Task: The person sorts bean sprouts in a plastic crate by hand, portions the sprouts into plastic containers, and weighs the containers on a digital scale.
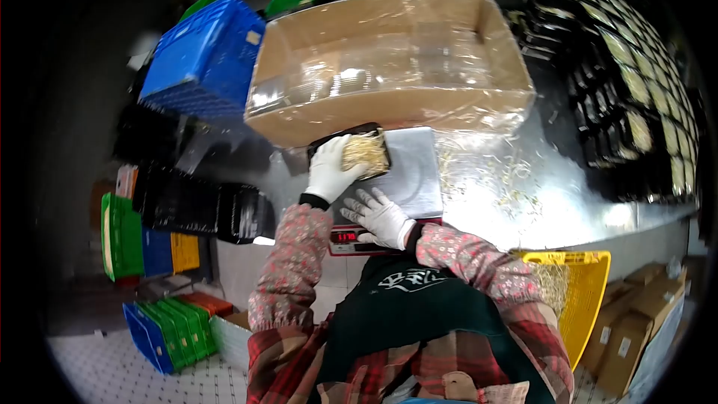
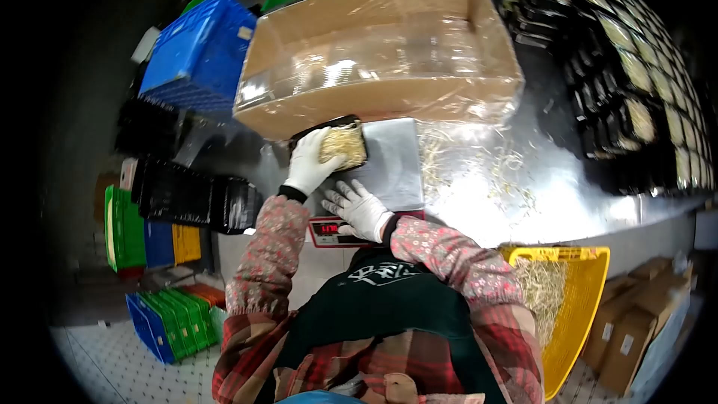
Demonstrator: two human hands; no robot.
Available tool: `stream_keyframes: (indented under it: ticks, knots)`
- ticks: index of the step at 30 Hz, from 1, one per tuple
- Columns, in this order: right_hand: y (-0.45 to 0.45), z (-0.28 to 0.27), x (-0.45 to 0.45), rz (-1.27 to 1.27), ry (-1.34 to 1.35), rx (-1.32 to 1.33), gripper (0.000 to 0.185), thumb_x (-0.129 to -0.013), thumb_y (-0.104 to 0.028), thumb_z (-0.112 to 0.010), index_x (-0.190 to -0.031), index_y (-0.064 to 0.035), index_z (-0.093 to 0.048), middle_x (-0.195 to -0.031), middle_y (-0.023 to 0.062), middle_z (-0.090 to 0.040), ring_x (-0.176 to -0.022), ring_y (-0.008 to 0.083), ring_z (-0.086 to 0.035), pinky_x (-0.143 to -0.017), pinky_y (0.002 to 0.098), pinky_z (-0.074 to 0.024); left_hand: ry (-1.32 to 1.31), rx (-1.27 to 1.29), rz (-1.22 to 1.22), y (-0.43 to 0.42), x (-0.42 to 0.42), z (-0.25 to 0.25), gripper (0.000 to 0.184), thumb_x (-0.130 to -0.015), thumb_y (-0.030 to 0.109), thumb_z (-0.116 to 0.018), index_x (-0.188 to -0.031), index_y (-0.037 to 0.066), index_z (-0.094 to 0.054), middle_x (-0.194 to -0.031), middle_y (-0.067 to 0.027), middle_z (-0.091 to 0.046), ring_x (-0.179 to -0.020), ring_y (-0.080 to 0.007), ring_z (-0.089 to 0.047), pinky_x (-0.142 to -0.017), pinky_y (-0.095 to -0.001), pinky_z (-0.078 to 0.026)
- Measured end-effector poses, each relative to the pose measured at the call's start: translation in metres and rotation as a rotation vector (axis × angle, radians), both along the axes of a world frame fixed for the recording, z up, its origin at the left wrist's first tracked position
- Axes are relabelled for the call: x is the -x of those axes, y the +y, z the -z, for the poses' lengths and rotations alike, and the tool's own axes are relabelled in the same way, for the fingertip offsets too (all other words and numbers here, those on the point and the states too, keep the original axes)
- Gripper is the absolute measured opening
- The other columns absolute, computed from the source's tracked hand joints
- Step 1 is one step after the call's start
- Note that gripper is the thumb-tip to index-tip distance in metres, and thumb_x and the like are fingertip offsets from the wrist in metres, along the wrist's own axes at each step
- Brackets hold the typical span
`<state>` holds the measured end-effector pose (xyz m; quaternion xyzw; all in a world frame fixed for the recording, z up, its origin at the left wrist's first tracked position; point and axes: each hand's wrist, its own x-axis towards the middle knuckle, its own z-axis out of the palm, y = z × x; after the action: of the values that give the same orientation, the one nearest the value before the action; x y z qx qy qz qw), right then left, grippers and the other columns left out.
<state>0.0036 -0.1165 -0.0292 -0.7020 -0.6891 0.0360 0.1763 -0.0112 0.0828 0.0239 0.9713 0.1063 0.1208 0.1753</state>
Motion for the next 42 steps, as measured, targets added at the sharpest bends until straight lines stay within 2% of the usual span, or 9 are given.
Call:
stream_keyframes:
  ticks: [8,16,22,27,28,33,35,39,42]
  knots:
    - [-0.160,0.059,-0.123,0.970,0.079,0.041,0.074,-0.086,-0.041,-0.066,-0.147,-0.0074,-0.040,-0.150,0.0201,-0.040,-0.144,0.0398,-0.028,-0.118,0.0545,-0.0186,-0.005,-0.007,0.029,-0.007,0.017,0.000,0.071,-0.076,0.038,-0.076,-0.134,0.004,-0.052,-0.133,-0.0175,-0.054,-0.124,-0.0361,-0.049,-0.106,-0.0460,-0.038]
    - [-0.061,0.081,-0.168,0.954,0.042,0.182,0.074,-0.077,-0.037,-0.072,-0.144,-0.0204,-0.045,-0.138,0.0168,-0.050,-0.135,0.0348,-0.040,-0.113,0.0607,-0.0209,-0.008,0.001,0.151,-0.047,-0.021,0.003,0.077,-0.074,0.043,-0.078,-0.135,0.003,-0.052,-0.131,-0.0159,-0.055,-0.120,-0.0359,-0.049,-0.105,-0.0463,-0.037]
    - [-0.165,0.114,-0.136,0.494,0.250,-0.218,0.015,-0.075,-0.030,-0.074,-0.085,-0.0188,-0.071,-0.100,0.0010,-0.063,-0.100,0.0260,-0.056,-0.088,0.0400,-0.0451,-0.154,-0.065,0.162,-0.069,-0.025,-0.025,0.091,-0.058,0.032,-0.090,-0.134,-0.001,-0.051,-0.135,-0.0182,-0.054,-0.129,-0.0362,-0.047,-0.109,-0.0477,-0.035]
    - [-0.285,0.052,-0.193,0.679,0.239,-0.078,0.027,-0.079,-0.042,-0.076,-0.099,-0.0248,-0.077,-0.114,-0.0014,-0.067,-0.117,0.0199,-0.053,-0.104,0.0426,-0.0340,-0.415,0.053,0.217,-0.092,-0.005,-0.052,0.096,-0.060,0.030,-0.092,-0.138,-0.001,-0.045,-0.138,-0.0203,-0.050,-0.132,-0.0435,-0.043,-0.111,-0.0515,-0.035]
    - [-0.294,0.082,-0.216,0.778,0.678,-0.319,0.023,-0.079,-0.036,-0.078,-0.097,-0.0219,-0.078,-0.116,0.0006,-0.067,-0.115,0.0204,-0.054,-0.106,0.0398,-0.0346,-0.406,0.140,0.214,-0.106,-0.005,-0.055,0.094,-0.064,0.033,-0.090,-0.139,0.000,-0.045,-0.139,-0.0197,-0.050,-0.132,-0.0417,-0.043,-0.112,-0.0501,-0.034]
    - [-0.276,0.091,-0.284,1.210,0.227,-0.223,0.044,-0.088,-0.047,-0.063,-0.120,-0.0175,-0.069,-0.132,0.0101,-0.061,-0.128,0.0302,-0.050,-0.110,0.0433,-0.0332,-0.197,0.450,0.312,-0.186,-0.030,-0.039,0.092,-0.072,0.032,-0.086,-0.145,-0.001,-0.040,-0.146,-0.0195,-0.044,-0.136,-0.0332,-0.041,-0.114,-0.0431,-0.032]
    - [-0.241,0.096,-0.271,1.328,0.237,0.181,0.060,-0.089,-0.062,-0.055,-0.139,-0.0292,-0.055,-0.158,0.0096,-0.033,-0.148,0.0399,-0.018,-0.118,0.0600,-0.0120,-0.036,0.571,0.315,-0.219,-0.044,-0.035,0.096,-0.072,0.031,-0.085,-0.148,0.000,-0.036,-0.153,-0.0184,-0.035,-0.142,-0.0325,-0.033,-0.117,-0.0409,-0.026]
    - [-0.245,0.075,-0.201,0.689,0.398,0.449,0.058,-0.091,-0.063,-0.053,-0.138,-0.0300,-0.056,-0.162,0.0048,-0.027,-0.151,0.0390,-0.008,-0.118,0.0635,-0.0030,0.268,0.608,0.443,-0.248,-0.046,0.010,0.120,-0.064,0.031,-0.089,-0.155,0.000,-0.017,-0.160,-0.0233,-0.012,-0.149,-0.0358,-0.016,-0.120,-0.0415,-0.021]
    - [-0.305,0.059,-0.171,0.626,0.650,0.190,0.062,-0.088,-0.059,-0.062,-0.140,-0.0260,-0.056,-0.162,0.0052,-0.024,-0.151,0.0344,-0.013,-0.120,0.0594,-0.0028,0.461,0.448,0.569,-0.269,-0.039,0.053,0.127,-0.057,0.035,-0.090,-0.154,-0.001,-0.015,-0.159,-0.0270,-0.007,-0.147,-0.0457,-0.013,-0.117,-0.0472,-0.025]
